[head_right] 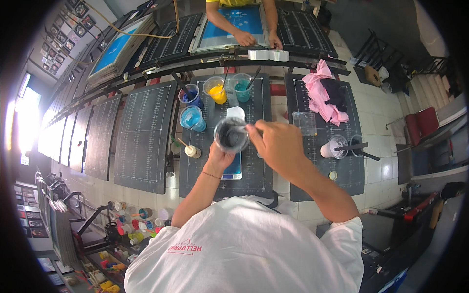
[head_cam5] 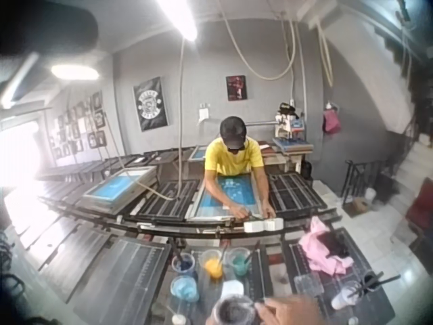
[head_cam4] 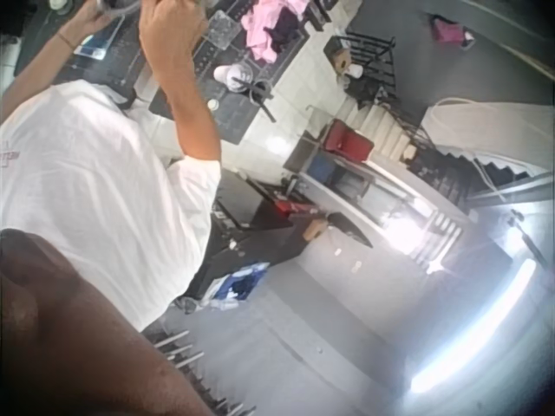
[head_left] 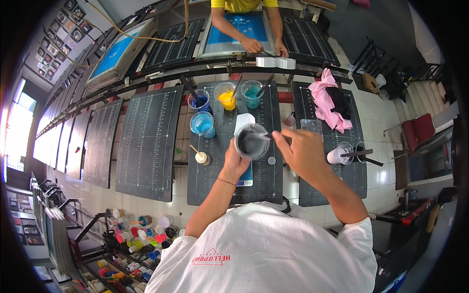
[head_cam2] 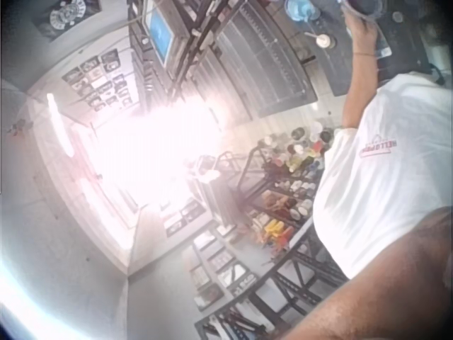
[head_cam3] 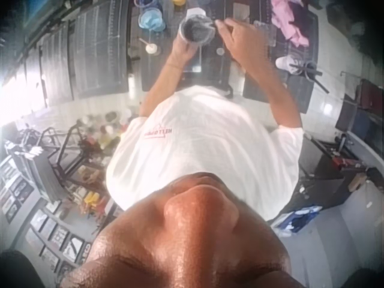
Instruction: The person weighs a quantity of white ink on a digital scale, adds a liquid from a bottle using a wooden stick, and then mixes the components in a plastic cup using a metal spatula.
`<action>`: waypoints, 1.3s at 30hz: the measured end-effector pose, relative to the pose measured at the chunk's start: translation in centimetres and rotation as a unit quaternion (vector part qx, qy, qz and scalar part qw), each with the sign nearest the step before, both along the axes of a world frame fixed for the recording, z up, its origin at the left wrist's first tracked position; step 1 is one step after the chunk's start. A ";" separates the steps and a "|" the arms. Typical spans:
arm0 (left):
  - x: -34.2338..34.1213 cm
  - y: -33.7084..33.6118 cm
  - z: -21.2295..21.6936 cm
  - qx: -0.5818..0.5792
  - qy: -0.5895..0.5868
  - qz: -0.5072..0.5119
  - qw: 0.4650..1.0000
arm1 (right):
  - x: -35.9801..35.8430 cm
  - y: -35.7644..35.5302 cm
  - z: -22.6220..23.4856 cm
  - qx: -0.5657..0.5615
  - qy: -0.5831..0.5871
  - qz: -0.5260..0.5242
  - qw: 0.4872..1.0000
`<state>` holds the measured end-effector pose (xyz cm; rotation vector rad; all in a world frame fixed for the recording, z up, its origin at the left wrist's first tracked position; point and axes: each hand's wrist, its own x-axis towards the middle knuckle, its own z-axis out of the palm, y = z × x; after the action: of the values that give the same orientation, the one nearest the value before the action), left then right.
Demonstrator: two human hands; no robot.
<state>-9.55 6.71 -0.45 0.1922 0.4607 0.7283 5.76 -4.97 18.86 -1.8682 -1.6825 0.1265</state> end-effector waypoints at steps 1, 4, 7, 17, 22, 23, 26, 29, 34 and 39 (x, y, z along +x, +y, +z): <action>0.2 -0.1 0.7 -0.016 0.013 0.015 1.000 | 0.0 -0.2 -0.6 -0.009 -0.023 0.039 0.999; -0.2 0.0 -0.8 0.026 0.020 0.002 0.999 | -0.3 -0.4 -1.7 -0.019 -0.033 0.103 0.994; -0.3 -0.1 0.3 0.030 0.007 0.007 0.999 | -0.4 0.0 -0.6 -0.003 -0.004 0.009 1.000; 0.4 0.3 0.5 -0.033 0.066 0.023 0.997 | -0.2 -0.1 -2.5 -0.028 -0.024 0.077 0.996; 0.0 0.1 0.9 -0.020 0.051 0.013 0.998 | -0.3 0.2 -1.4 -0.019 0.044 -0.001 0.999; 0.1 0.1 1.4 -0.026 0.071 0.014 0.997 | -0.1 0.2 -2.3 -0.027 0.006 0.021 0.999; 0.0 0.3 0.5 -0.023 0.040 0.009 0.999 | -0.1 0.1 -2.5 -0.009 0.025 0.100 0.995; 0.0 -0.1 1.4 -0.016 0.034 0.027 0.999 | -0.1 0.7 -1.6 0.003 0.040 -0.063 0.997; -0.2 0.0 0.8 -0.029 0.036 0.023 0.999 | 0.2 0.1 -2.1 -0.037 0.078 0.056 0.995; 0.2 0.3 0.8 -0.022 0.085 0.015 0.996 | 0.1 0.0 -2.4 -0.036 0.039 0.074 0.996</action>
<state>-9.36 7.03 0.32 0.2074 0.6433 0.7341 5.86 -4.96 16.43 -1.7656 -1.7814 0.3202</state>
